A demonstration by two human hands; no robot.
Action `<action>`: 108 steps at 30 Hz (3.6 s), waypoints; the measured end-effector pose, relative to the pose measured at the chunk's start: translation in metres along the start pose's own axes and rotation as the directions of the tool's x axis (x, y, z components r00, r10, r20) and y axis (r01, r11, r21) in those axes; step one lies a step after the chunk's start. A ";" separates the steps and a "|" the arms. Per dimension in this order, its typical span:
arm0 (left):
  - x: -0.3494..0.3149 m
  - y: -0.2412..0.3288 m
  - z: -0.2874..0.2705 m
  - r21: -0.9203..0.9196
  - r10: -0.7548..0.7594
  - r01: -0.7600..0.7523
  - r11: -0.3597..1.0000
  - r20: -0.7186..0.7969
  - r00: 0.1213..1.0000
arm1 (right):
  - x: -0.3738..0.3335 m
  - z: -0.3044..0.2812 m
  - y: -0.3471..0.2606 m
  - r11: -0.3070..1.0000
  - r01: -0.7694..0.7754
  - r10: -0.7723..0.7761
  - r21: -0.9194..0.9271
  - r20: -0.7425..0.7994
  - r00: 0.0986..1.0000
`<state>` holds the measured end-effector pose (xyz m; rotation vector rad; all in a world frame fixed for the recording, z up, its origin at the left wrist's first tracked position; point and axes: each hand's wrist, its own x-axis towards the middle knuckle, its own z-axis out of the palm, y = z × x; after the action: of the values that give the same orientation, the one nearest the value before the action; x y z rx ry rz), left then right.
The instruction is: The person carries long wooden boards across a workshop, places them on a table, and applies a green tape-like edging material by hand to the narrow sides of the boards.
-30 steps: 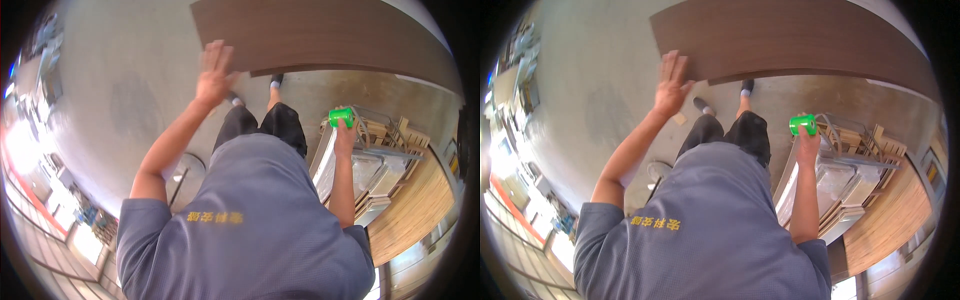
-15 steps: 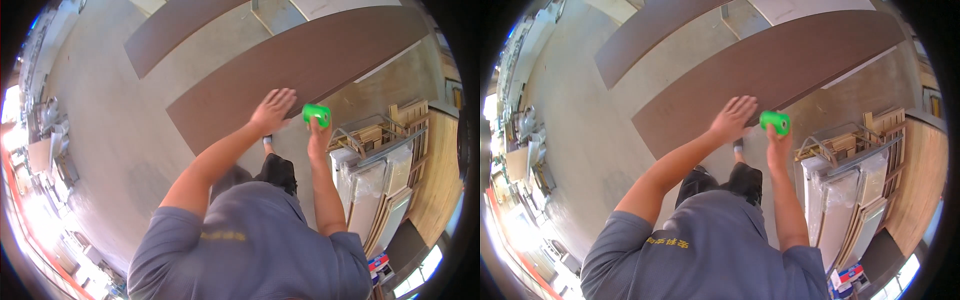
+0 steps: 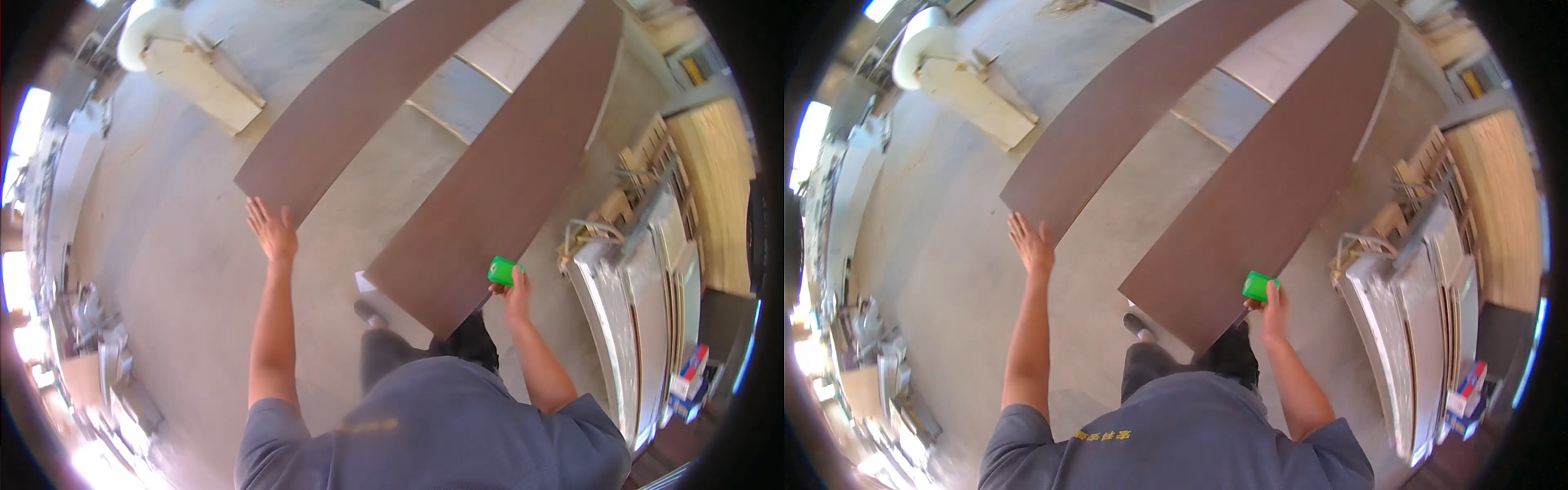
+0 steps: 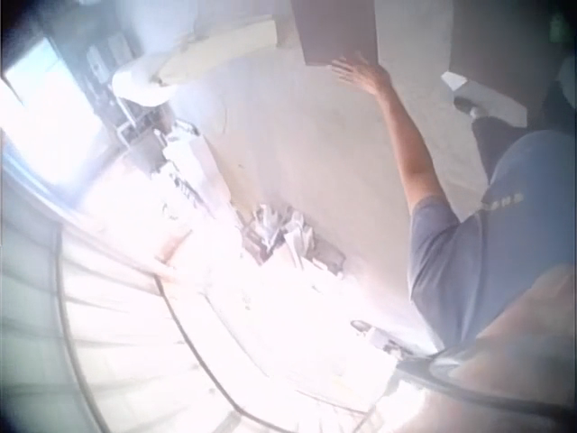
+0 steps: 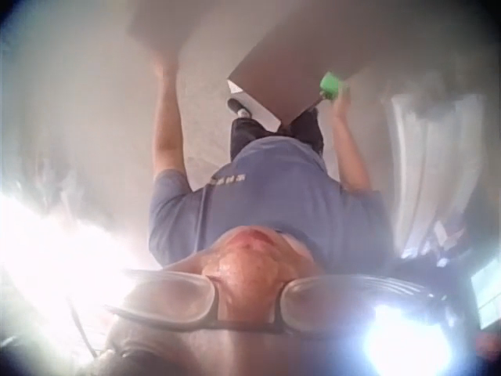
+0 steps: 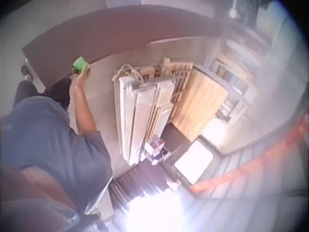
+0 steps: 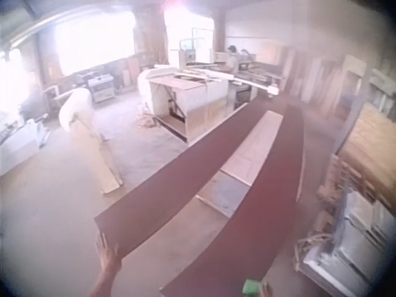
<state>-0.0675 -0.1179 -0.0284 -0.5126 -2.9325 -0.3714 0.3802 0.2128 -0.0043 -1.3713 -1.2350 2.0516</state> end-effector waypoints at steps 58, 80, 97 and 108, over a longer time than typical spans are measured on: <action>0.373 -0.108 0.011 -0.429 0.392 -0.035 0.902 0.783 0.483 | 0.047 0.596 0.063 0.999 -0.005 -0.008 -0.033 -0.404 0.915; 0.318 -0.138 0.077 -0.429 0.486 -0.229 0.874 0.752 0.446 | 0.036 0.570 0.112 0.926 0.115 -0.260 -0.358 -0.387 0.885; 0.342 -0.170 0.113 -0.401 0.553 -0.397 0.825 0.716 0.426 | 0.075 0.241 -0.011 0.646 -0.485 -0.295 -0.589 -0.779 0.553; 0.333 -0.129 0.030 -0.431 0.648 -0.504 0.748 0.640 0.414 | 0.068 0.505 0.141 0.459 -0.228 -0.315 -0.859 -0.397 0.862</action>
<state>-0.4257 -0.1228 -0.0250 -2.1460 -3.1067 -0.3669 -0.0731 -0.0460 -0.0882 -2.0716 -2.1507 0.7147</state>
